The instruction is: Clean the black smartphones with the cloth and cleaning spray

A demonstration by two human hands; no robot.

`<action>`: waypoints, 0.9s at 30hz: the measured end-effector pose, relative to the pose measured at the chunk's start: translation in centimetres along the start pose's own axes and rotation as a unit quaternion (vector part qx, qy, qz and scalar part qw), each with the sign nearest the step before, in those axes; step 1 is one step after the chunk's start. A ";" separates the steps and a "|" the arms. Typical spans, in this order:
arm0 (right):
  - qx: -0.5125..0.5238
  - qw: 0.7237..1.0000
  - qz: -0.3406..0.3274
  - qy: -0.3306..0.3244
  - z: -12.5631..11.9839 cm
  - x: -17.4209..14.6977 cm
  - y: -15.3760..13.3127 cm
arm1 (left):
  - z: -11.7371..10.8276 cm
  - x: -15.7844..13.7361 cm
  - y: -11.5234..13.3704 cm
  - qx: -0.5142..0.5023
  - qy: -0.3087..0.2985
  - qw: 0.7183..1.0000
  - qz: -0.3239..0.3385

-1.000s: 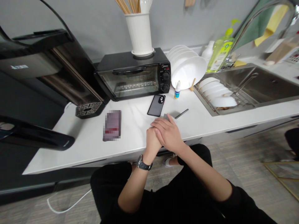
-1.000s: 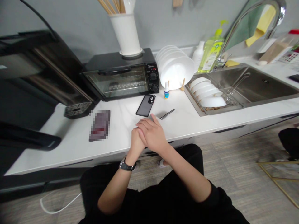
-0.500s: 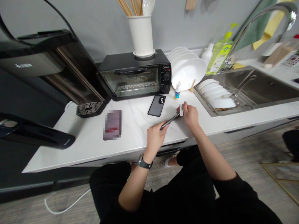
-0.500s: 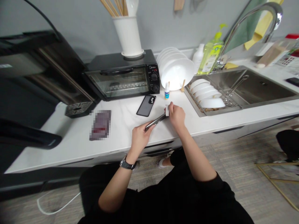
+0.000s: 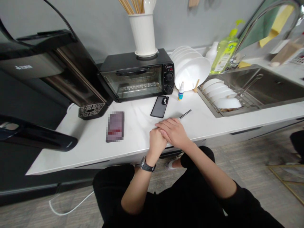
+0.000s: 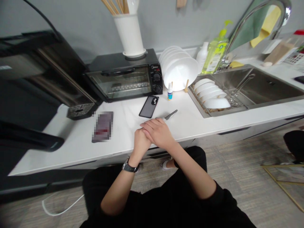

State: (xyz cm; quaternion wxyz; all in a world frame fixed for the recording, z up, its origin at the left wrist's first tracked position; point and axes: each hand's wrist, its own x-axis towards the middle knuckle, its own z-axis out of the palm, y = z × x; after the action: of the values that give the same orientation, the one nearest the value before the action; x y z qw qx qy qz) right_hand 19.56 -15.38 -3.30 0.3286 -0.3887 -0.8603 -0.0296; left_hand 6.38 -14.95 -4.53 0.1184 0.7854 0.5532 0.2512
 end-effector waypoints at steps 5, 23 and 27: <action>-0.026 0.998 0.059 0.023 -1.0 -0.7 3.5 | -0.3 -0.3 0.3 -0.087 0.007 0.996 -0.017; -0.098 0.966 0.237 0.032 -2.3 1.2 2.8 | -0.4 -0.2 0.3 -0.157 0.027 0.987 -0.027; -0.009 0.999 0.043 -0.015 -1.2 0.8 -0.2 | 0.0 -0.3 -0.3 -0.088 0.014 0.996 -0.029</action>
State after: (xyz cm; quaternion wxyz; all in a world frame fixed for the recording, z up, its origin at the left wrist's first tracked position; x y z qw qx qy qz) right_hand 19.68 -15.33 -1.88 0.3128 -0.4289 -0.8473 -0.0173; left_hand 6.07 -15.09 -4.71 0.1862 0.7517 0.5535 0.3064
